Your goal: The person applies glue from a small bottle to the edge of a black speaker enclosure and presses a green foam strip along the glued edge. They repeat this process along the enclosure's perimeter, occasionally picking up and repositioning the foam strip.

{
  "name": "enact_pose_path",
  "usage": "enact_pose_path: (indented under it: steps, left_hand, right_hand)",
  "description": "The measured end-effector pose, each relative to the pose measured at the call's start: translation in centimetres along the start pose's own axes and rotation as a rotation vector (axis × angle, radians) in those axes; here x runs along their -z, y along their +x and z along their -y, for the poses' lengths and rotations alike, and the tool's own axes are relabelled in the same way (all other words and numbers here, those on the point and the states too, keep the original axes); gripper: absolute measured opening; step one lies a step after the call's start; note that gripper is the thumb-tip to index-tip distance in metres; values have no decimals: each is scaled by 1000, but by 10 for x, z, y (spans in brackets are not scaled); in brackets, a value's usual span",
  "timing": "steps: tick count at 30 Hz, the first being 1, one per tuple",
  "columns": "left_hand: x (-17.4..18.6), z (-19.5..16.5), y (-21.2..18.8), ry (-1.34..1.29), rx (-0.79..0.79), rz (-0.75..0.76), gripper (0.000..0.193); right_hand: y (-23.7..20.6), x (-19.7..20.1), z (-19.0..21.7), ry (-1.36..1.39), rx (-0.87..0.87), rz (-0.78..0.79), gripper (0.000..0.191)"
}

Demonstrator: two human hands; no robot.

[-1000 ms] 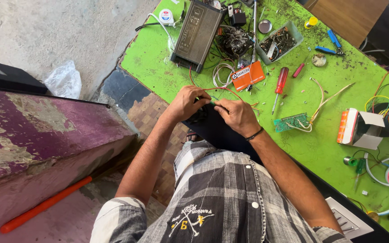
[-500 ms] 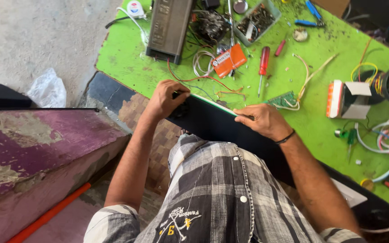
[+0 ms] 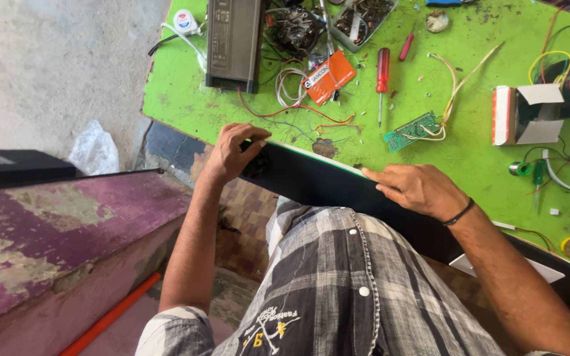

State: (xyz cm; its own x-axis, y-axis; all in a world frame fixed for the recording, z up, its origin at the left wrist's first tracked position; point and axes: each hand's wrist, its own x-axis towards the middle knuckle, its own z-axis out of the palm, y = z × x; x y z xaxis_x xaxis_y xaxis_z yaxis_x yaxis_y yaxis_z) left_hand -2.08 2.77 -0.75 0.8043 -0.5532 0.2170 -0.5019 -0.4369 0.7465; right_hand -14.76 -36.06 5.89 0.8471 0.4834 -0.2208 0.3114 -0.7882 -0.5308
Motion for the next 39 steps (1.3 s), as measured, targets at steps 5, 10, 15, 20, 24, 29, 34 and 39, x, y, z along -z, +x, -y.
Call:
enact_pose_path:
  steps: [5, 10, 15, 20, 24, 29, 34, 39]
  left_hand:
    - [-8, 2, 7, -35, 42, 111, 15]
    - [-22, 6, 11, -2, 183, 153, 15]
    - [-37, 9, 10, 0, 155, 156, 11]
    - [-48, 14, 4, 46, 222, 146, 16]
    - [-54, 18, -2, 19, 194, 154, 17]
    - [-57, 23, -7, 49, 138, 173, 16]
    - [-58, 27, -9, 13, 242, 159, 19]
    - [-58, 28, -9, -26, 241, 147, 19]
  right_hand:
    - [-51, 7, -41, 39, -122, 12, 47]
    - [-170, 22, -133, 489, -422, -92, 36]
    - [-358, 59, -206, 428, -1002, -195, 29]
    - [-492, 47, -234, 762, -1118, -359, 31]
    - [-509, 11, -244, 451, -1233, -221, 29]
    - [-503, -27, -250, 631, -1145, -484, 29]
    - [-507, -38, -250, 618, -1146, -544, 23]
    - [-496, -40, -239, 491, -1119, -564, 17]
